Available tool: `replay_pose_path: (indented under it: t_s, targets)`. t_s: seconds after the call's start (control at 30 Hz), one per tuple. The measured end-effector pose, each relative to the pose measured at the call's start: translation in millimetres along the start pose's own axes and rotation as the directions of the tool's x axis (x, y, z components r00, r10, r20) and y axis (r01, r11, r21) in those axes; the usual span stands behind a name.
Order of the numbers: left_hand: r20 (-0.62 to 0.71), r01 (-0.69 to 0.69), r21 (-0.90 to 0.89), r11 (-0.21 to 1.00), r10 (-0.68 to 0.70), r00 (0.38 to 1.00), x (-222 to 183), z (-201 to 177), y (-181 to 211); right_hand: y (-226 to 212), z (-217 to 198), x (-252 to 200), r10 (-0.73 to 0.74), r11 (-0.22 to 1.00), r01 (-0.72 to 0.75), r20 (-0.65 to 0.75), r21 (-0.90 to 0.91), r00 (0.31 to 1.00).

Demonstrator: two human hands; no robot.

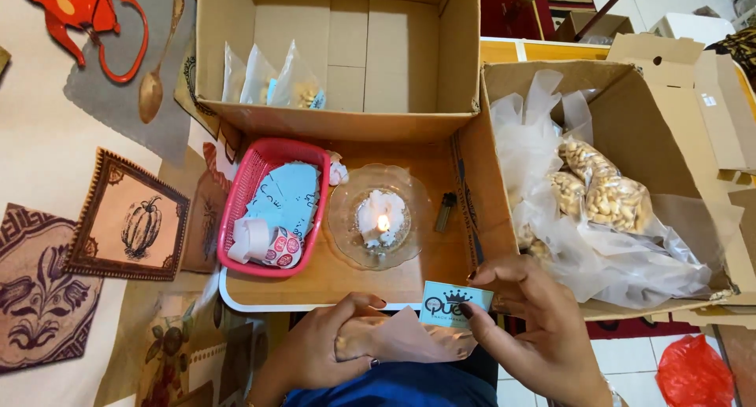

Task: Sealing small plastic bags containing snacks by carefully melting the edges over a candle flame.

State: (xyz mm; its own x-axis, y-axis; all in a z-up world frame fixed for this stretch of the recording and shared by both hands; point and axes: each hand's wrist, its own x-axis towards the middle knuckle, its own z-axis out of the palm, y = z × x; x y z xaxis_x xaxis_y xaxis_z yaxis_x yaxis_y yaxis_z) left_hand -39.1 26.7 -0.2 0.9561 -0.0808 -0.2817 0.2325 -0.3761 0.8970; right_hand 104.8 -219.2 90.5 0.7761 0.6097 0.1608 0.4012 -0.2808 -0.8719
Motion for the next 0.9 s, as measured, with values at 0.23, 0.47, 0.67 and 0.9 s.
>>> replay_pose_path:
  t_s: [0.23, 0.47, 0.67, 0.9]
  targets:
    - [-0.052, -0.011, 0.014, 1.000, 0.012, 0.999, 0.6, 2.0, -3.0, -2.2, -2.8, 1.3, -0.011, 0.994, 0.013, 0.013, -0.105, 1.000]
    - [-0.052, 0.070, 0.024, 0.997, -0.069, 0.996, -1.8, 1.2, 1.2, -7.7, -1.7, 10.3, -0.116, 0.983, 0.140, 0.192, -0.118, 0.975]
    - [-0.066, 0.011, 0.090, 0.996, -0.005, 0.998, -0.9, 1.8, -3.2, -13.9, -10.4, 35.5, -0.091, 0.974, 0.167, 0.411, -0.151, 0.907]
    - [-0.033, -0.004, 0.101, 0.995, 0.008, 0.999, 1.0, 5.4, -12.6, -6.9, -2.8, 53.7, 0.052, 0.964, 0.120, 0.611, -0.237, 0.790]
